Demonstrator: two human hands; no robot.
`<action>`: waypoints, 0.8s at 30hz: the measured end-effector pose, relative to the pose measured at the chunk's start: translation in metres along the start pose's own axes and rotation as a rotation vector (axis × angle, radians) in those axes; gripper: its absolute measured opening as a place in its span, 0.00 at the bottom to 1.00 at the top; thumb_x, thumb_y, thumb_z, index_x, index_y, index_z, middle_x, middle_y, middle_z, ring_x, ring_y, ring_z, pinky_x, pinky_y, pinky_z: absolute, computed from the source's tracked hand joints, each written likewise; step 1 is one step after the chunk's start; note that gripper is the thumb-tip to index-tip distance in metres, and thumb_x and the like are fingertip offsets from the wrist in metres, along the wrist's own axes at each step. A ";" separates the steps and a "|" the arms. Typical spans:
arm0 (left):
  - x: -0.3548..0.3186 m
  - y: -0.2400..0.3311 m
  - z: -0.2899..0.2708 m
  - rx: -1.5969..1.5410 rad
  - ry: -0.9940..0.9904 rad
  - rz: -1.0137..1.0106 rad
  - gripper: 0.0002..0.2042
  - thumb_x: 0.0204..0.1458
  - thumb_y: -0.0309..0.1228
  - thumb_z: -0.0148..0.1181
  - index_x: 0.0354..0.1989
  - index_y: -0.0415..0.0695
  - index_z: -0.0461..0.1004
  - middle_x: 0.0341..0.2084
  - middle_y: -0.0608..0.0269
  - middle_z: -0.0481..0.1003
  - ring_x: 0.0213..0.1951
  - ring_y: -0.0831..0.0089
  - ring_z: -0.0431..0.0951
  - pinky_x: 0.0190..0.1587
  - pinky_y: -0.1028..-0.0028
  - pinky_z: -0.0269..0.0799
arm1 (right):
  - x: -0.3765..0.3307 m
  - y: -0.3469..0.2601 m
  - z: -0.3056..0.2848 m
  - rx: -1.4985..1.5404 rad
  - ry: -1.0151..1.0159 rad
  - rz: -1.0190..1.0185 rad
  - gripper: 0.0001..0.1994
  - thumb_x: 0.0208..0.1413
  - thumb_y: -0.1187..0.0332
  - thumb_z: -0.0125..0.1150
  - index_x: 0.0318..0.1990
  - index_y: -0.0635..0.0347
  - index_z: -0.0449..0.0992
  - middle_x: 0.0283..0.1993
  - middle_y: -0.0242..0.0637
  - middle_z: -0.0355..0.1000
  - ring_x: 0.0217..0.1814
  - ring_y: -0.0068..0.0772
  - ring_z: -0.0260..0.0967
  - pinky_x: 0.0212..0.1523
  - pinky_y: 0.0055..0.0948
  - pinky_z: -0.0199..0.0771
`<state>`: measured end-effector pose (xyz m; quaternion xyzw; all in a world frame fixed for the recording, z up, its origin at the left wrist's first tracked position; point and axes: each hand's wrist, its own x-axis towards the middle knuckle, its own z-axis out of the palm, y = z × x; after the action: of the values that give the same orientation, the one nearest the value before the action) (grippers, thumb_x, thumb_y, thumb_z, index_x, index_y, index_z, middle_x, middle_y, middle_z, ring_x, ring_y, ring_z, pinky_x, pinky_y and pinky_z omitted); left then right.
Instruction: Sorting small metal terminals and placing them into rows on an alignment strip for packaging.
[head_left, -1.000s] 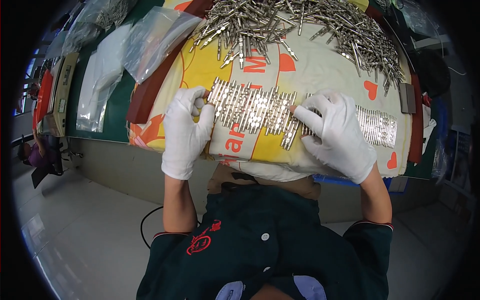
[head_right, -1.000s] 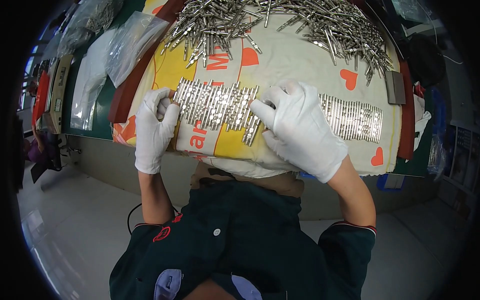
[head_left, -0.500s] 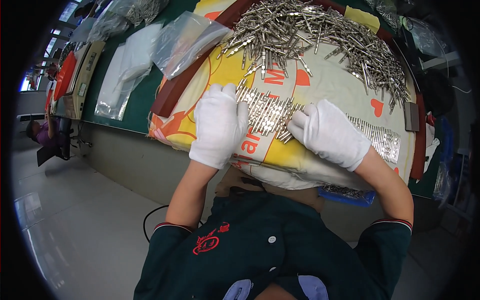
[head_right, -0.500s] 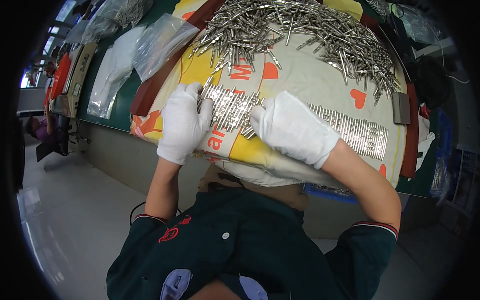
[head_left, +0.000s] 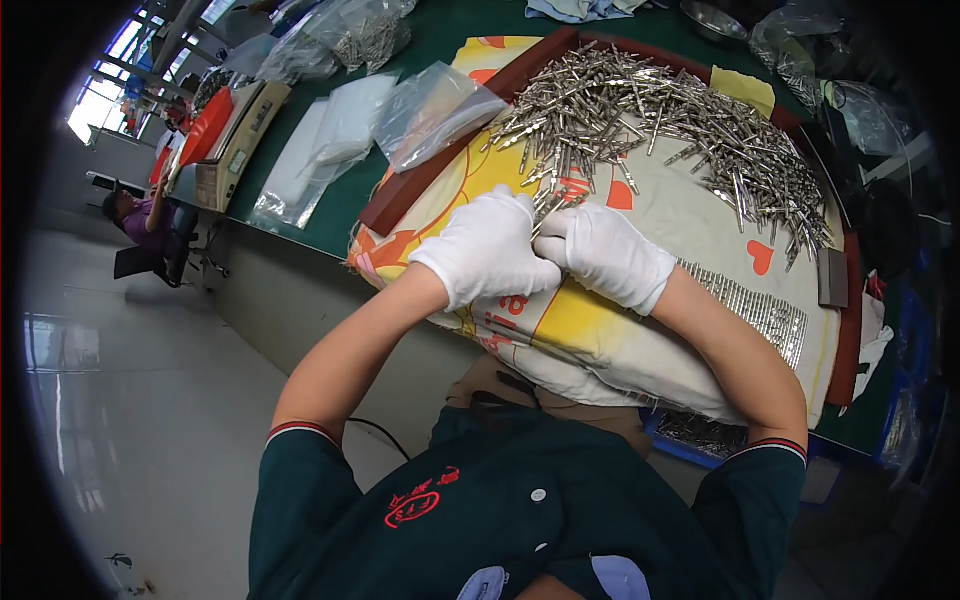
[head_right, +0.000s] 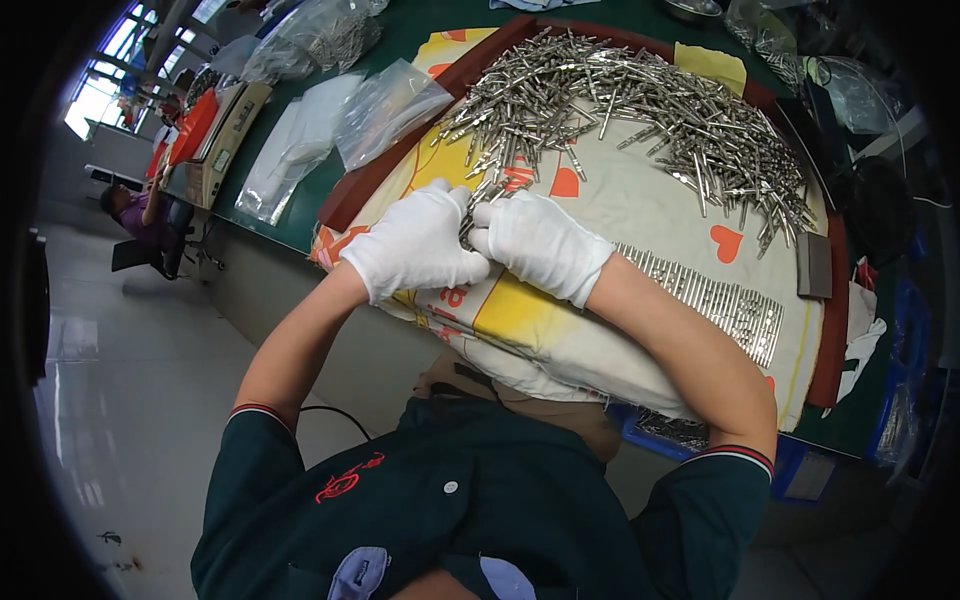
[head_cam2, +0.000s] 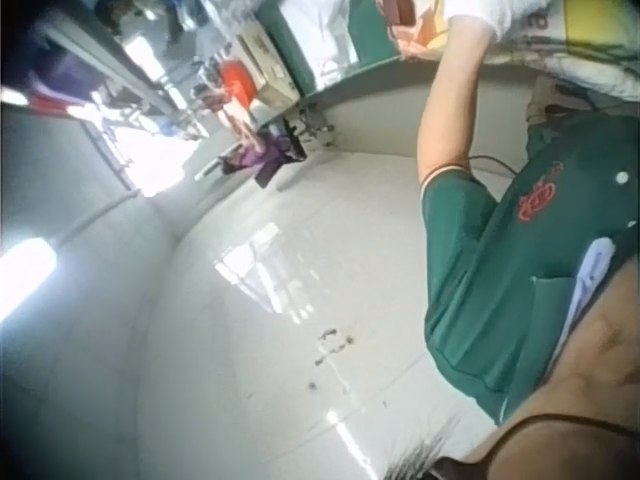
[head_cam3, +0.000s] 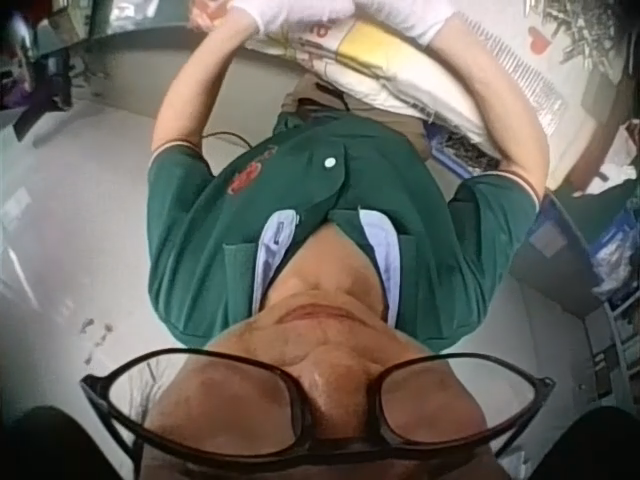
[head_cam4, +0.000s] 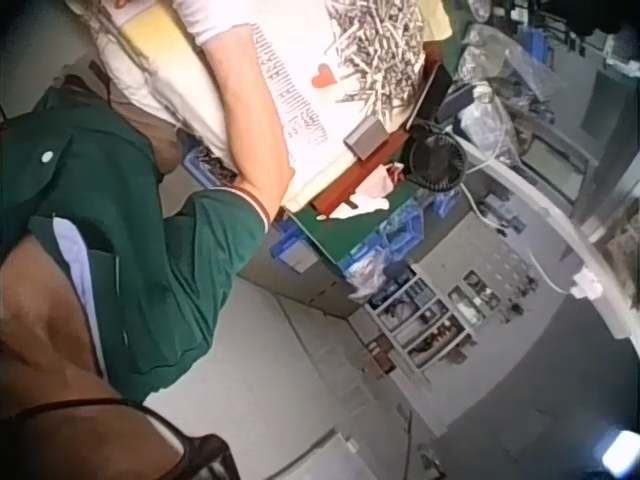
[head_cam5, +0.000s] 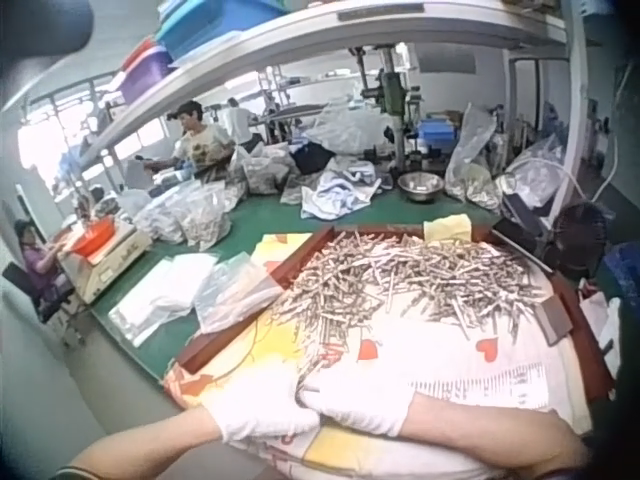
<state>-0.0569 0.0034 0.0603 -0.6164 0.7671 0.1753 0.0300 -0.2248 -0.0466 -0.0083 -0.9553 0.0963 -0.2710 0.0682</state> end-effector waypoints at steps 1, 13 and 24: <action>-0.001 0.007 0.001 0.065 0.043 0.022 0.25 0.42 0.46 0.59 0.35 0.31 0.72 0.29 0.38 0.74 0.38 0.46 0.76 0.41 0.56 0.74 | 0.001 -0.001 -0.003 0.122 0.002 0.093 0.01 0.45 0.72 0.57 0.25 0.57 0.74 0.30 0.39 0.71 0.32 0.44 0.73 0.32 0.39 0.74; 0.013 0.017 0.023 0.306 0.097 -0.100 0.28 0.44 0.48 0.57 0.40 0.29 0.73 0.36 0.39 0.73 0.37 0.48 0.78 0.40 0.57 0.76 | 0.010 0.037 -0.024 -0.220 -0.110 0.271 0.13 0.43 0.72 0.64 0.39 0.52 0.82 0.35 0.41 0.70 0.42 0.45 0.70 0.41 0.41 0.73; 0.015 0.015 0.016 0.139 0.041 -0.116 0.26 0.42 0.39 0.61 0.46 0.31 0.71 0.41 0.35 0.73 0.44 0.45 0.77 0.49 0.58 0.74 | 0.015 0.041 -0.007 -0.306 -0.114 -0.010 0.03 0.43 0.68 0.62 0.23 0.53 0.74 0.30 0.35 0.70 0.39 0.39 0.71 0.35 0.38 0.72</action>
<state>-0.0777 -0.0034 0.0450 -0.6596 0.7409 0.1069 0.0672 -0.2223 -0.0899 -0.0021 -0.9688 0.1275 -0.1991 -0.0740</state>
